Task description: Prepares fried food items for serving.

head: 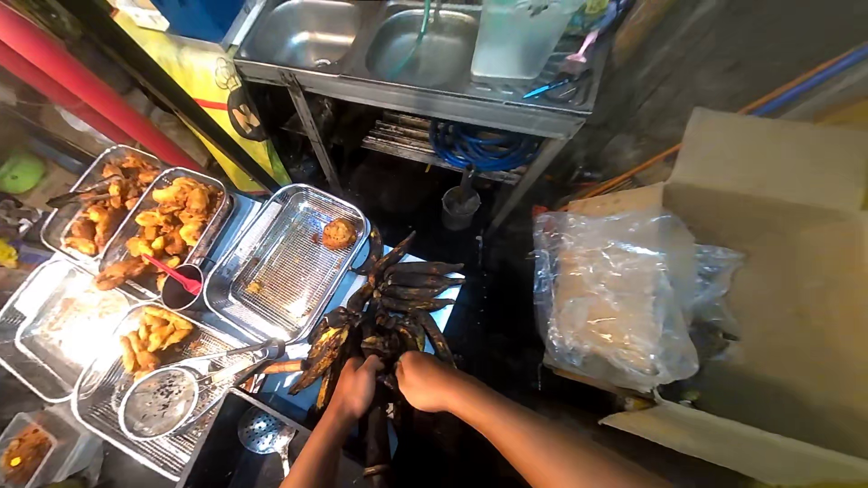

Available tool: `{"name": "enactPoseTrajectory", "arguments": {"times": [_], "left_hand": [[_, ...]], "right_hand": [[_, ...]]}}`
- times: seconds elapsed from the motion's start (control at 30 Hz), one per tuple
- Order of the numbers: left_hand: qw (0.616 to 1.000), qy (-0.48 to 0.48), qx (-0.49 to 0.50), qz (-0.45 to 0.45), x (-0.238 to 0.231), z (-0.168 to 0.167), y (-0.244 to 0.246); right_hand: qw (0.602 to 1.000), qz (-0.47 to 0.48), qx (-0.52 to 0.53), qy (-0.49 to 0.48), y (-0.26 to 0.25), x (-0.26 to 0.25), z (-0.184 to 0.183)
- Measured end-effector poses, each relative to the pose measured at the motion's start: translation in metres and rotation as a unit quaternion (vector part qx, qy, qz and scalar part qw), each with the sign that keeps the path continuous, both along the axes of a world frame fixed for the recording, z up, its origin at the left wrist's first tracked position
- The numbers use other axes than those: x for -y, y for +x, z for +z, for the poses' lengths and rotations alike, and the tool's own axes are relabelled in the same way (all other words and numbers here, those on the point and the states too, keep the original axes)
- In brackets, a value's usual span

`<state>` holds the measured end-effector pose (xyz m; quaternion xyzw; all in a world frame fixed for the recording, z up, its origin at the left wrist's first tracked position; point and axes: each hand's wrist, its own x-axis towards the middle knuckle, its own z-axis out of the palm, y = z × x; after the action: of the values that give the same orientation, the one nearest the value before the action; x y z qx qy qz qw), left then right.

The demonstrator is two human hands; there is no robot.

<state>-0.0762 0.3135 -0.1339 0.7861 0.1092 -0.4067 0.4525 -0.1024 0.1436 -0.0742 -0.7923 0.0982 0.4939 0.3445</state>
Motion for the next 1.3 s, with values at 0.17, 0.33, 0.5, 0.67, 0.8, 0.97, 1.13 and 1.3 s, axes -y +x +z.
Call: {"name": "enactPoseTrajectory", "arguments": {"times": [0.17, 0.33, 0.5, 0.67, 0.8, 0.97, 1.13, 1.3], "left_hand": [[0.999, -0.020, -0.024, 0.019, -0.003, 0.006, 0.003], [1.000, 0.008, -0.020, -0.017, -0.001, 0.007, 0.005], [0.999, 0.000, -0.031, -0.016, 0.004, 0.019, 0.011], [0.995, 0.031, -0.043, -0.081, -0.007, 0.022, 0.019], [0.983, 0.120, 0.025, -0.140, -0.023, 0.020, 0.008], [0.964, -0.134, 0.227, 0.024, -0.051, 0.047, -0.035], [0.907, -0.315, 0.002, 0.281, -0.057, 0.067, -0.063], [0.944, -0.195, -0.008, 0.265, -0.092, 0.062, -0.059]], "right_hand": [[1.000, 0.010, -0.011, 0.010, -0.009, 0.006, 0.012], [0.999, 0.044, -0.025, 0.001, -0.001, 0.003, -0.002], [1.000, 0.017, 0.009, 0.004, -0.017, 0.019, 0.002], [0.999, 0.007, 0.032, -0.007, -0.019, 0.072, 0.024], [0.979, -0.139, 0.148, 0.003, -0.017, 0.073, 0.051], [0.969, -0.075, 0.208, 0.106, -0.026, -0.001, 0.055], [0.905, -0.177, 0.348, 0.171, -0.058, 0.008, 0.008], [0.986, -0.167, 0.010, 0.025, -0.095, 0.048, -0.071]]}}
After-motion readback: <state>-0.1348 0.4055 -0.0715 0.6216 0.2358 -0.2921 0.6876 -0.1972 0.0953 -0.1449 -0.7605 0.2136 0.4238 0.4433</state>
